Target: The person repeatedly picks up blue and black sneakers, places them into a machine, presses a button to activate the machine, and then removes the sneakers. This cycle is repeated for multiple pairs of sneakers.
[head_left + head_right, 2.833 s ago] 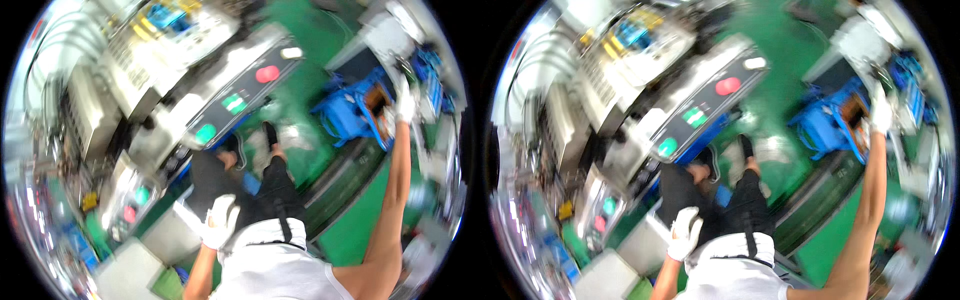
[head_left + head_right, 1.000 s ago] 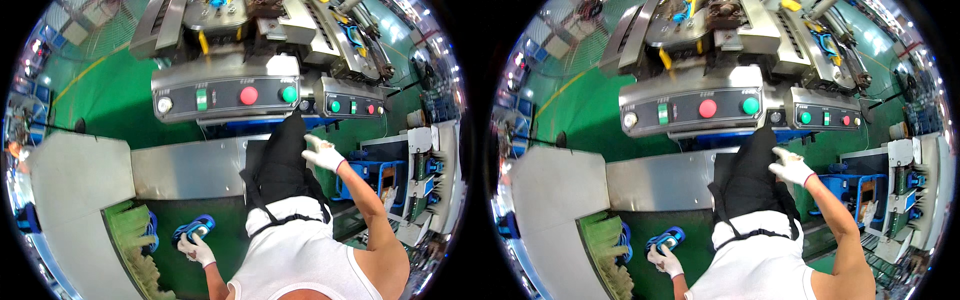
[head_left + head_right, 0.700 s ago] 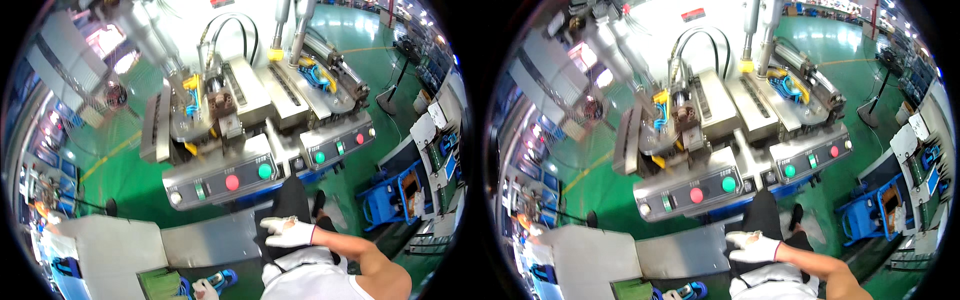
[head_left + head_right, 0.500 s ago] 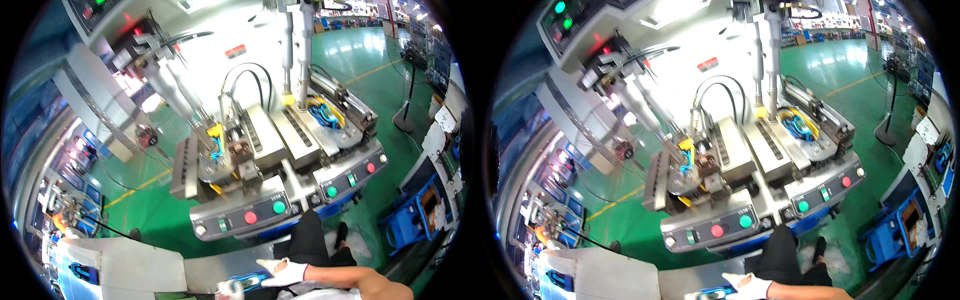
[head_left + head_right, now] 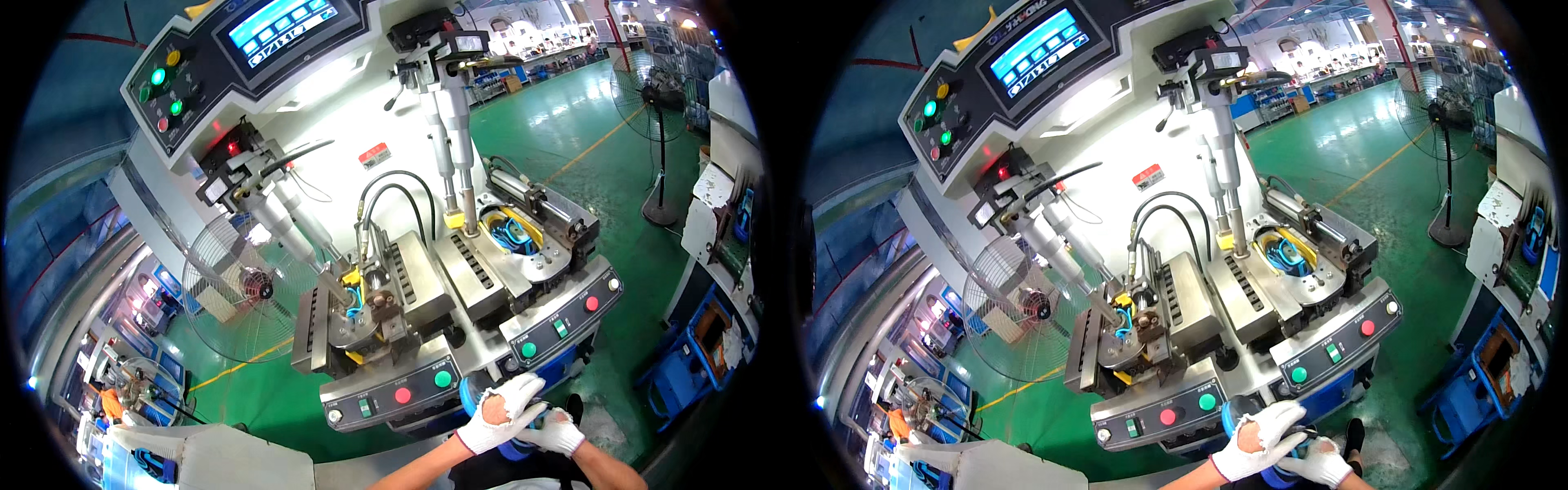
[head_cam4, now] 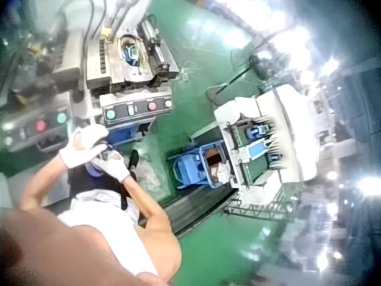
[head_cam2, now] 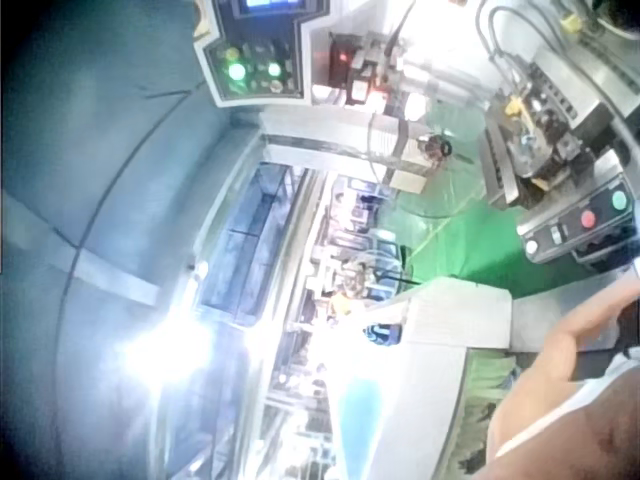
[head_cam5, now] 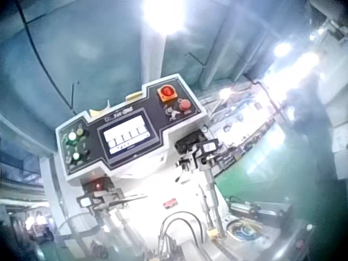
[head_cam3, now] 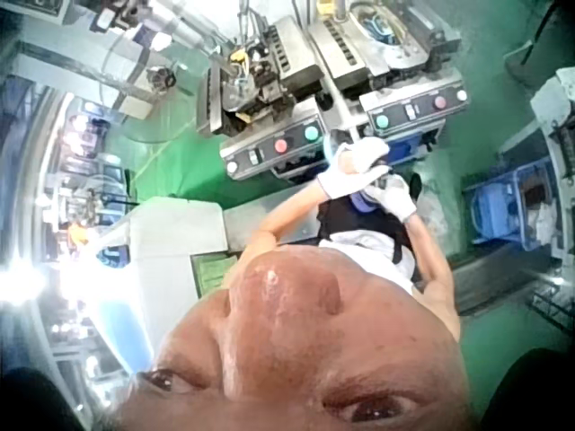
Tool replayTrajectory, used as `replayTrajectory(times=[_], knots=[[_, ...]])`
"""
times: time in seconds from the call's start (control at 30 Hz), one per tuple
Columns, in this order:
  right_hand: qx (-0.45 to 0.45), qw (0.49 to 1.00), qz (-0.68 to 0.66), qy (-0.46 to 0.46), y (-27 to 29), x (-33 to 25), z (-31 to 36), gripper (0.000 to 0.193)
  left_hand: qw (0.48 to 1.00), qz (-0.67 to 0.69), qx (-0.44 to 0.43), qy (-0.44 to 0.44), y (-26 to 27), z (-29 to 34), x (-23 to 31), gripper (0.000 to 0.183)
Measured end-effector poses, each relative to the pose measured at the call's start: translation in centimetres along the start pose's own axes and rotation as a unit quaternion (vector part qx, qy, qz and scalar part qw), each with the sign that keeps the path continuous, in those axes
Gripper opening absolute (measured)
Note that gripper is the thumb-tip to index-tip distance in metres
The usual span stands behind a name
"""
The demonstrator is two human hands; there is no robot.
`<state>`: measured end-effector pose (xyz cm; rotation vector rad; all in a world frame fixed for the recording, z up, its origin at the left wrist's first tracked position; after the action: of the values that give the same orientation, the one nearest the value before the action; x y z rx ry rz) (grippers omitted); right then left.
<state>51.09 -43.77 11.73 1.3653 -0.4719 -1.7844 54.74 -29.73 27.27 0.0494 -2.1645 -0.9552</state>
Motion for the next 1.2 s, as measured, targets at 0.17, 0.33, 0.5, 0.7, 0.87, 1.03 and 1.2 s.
replayTrajectory(times=[0.17,0.33,0.5,0.7,0.87,1.03,1.2], knots=[[0.088,0.91,-0.379,-0.146,-0.8,7.2,6.2,0.099,0.996,-0.006,0.086,0.011,3.1,-6.1,-1.6,0.056],[0.232,0.858,-0.438,-0.137,0.7,10.9,8.7,0.082,0.99,-0.051,0.107,0.073,5.9,-12.3,-7.9,0.051],[0.244,0.791,-0.535,-0.166,2.0,11.9,7.3,0.05,0.975,-0.159,0.126,0.085,9.0,-19.1,-15.9,0.056],[0.285,0.758,-0.553,-0.194,4.0,14.8,5.3,0.035,0.961,-0.176,0.119,0.175,4.6,-32.0,-25.9,0.071],[0.172,0.754,-0.544,-0.324,2.0,18.7,5.2,0.038,0.94,-0.154,0.157,0.259,2.3,-37.2,-35.4,0.07],[0.187,0.751,-0.569,-0.279,-1.4,21.3,5.2,0.056,0.952,-0.17,0.207,0.148,1.8,-38.2,-41.6,0.027],[0.212,0.726,-0.597,-0.267,-0.5,19.8,5.7,0.056,0.95,-0.092,0.271,0.125,4.8,-37.6,-39.5,0.019]])
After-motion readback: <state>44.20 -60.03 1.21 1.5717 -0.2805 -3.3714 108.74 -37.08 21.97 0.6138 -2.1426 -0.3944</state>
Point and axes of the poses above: each hand's wrist, its own z-axis away from the middle knuckle, its own y-axis out of the back of the hand, x = y × z, the point moved 5 cm from there along -z, towards the middle knuckle, and after that the axes turned 10 degrees about z, right-handed, at the moved point
